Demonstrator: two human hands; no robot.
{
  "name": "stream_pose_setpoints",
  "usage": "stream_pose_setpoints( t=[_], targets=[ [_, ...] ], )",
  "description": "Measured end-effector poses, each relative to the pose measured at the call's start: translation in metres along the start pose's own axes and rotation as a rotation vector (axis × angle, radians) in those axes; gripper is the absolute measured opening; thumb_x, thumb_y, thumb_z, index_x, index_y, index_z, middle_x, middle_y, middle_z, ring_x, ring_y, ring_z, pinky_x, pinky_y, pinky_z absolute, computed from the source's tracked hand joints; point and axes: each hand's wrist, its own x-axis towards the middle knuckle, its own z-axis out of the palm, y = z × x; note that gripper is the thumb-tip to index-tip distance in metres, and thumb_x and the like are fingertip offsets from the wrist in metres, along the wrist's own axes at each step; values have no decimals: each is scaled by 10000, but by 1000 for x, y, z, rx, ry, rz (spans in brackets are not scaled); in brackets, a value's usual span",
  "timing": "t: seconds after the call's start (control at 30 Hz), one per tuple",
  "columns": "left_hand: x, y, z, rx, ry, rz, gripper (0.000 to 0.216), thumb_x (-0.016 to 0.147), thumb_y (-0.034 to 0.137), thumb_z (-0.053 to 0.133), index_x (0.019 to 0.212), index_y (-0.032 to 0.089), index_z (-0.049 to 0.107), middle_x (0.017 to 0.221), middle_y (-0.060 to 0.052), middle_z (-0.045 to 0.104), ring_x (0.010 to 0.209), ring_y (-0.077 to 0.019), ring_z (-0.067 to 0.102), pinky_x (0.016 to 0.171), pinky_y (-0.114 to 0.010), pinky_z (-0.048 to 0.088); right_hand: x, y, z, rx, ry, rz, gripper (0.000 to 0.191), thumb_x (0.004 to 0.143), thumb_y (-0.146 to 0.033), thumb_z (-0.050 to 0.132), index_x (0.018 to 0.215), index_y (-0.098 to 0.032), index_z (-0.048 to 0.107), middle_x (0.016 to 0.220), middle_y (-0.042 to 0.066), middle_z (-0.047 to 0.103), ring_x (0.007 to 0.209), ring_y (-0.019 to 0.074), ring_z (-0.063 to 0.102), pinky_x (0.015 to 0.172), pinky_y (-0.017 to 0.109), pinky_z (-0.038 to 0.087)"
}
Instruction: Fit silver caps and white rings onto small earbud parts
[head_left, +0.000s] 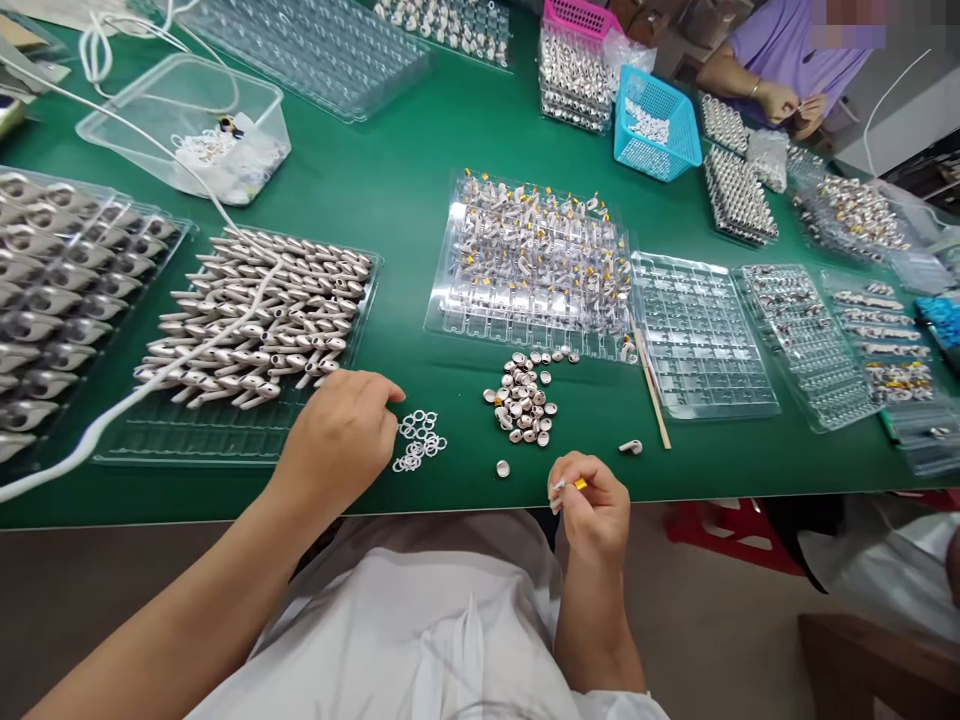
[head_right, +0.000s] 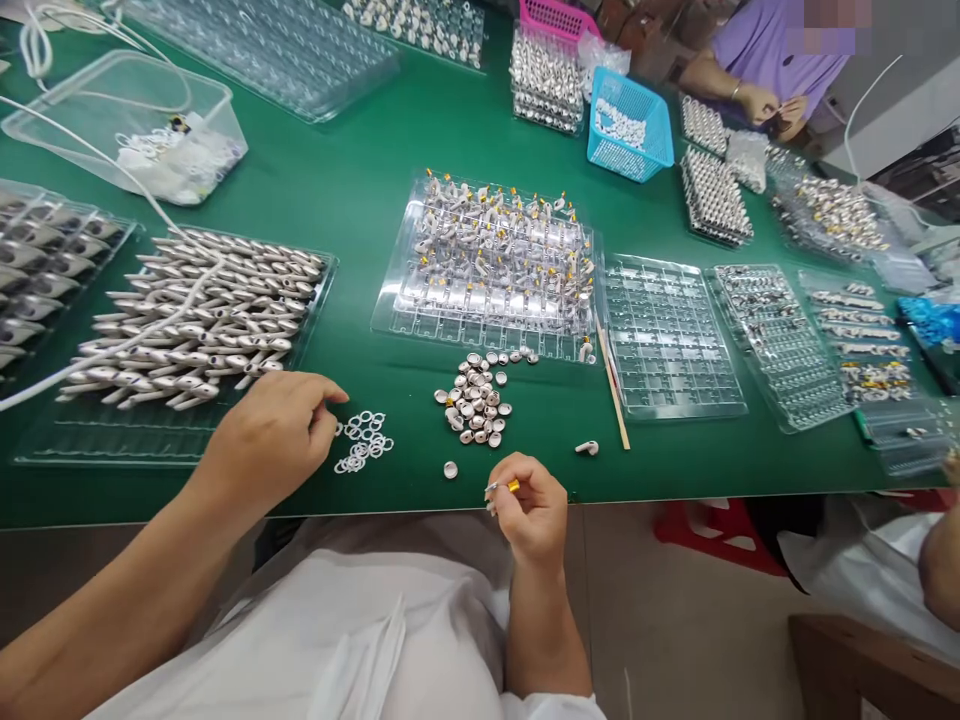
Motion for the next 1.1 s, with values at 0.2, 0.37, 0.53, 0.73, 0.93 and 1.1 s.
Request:
stream_pose_setpoints(
  t=[0.2, 0.37, 0.53, 0.73, 0.93, 1.1],
  targets=[
    [1, 47, 5, -294, -206, 270, 229, 910, 126, 535, 1117, 156, 628, 1076, -106, 656, 960, -252, 552, 874, -418, 472, -1, 9, 1, -9, 8, 2, 68, 823, -213, 578, 756, -209, 567, 668, -1, 530, 555, 116, 494, 440, 225, 377],
    [6, 72, 19, -352, -411, 381, 186, 894, 91, 572, 1043, 154, 664, 982, -101, 650, 903, -229, 536, 801, -375, 476, -2, 8, -3, -6, -23, 29, 71, 822, -229, 579, 758, -205, 560, 687, 5, 551, 550, 113, 498, 446, 228, 396],
    [14, 69, 23, -367, -456, 389, 157, 926, 106, 516, 913, 153, 665, 904, -82, 635, 845, -201, 536, 787, -348, 462, 0, 4, -1, -44, -75, 40, 55, 835, -212, 562, 781, -209, 556, 727, 10, 576, 584, 118, 528, 478, 232, 417],
    [8, 69, 23, -431, -361, 310, 91, 900, 168, 528, 891, 156, 617, 818, -52, 653, 785, -184, 576, 744, -320, 471, -2, -6, 8, -166, -109, -45, 103, 815, -113, 544, 792, -212, 561, 842, 34, 654, 671, 137, 573, 571, 269, 457],
    [1, 74, 12, -555, -252, 149, 80, 835, 143, 568, 894, 167, 617, 771, -5, 656, 715, -139, 612, 664, -250, 474, -4, -22, 25, -398, -158, -229, 184, 759, -53, 558, 824, -225, 563, 943, 41, 713, 720, 148, 617, 576, 268, 452],
    [-2, 72, 7, -633, -235, 129, 117, 839, 134, 578, 925, 175, 644, 801, -3, 682, 729, -128, 629, 668, -234, 490, 1, -29, 33, -407, -176, -248, 188, 768, -44, 542, 831, -221, 551, 901, 36, 697, 739, 146, 615, 591, 262, 459]
  ],
)
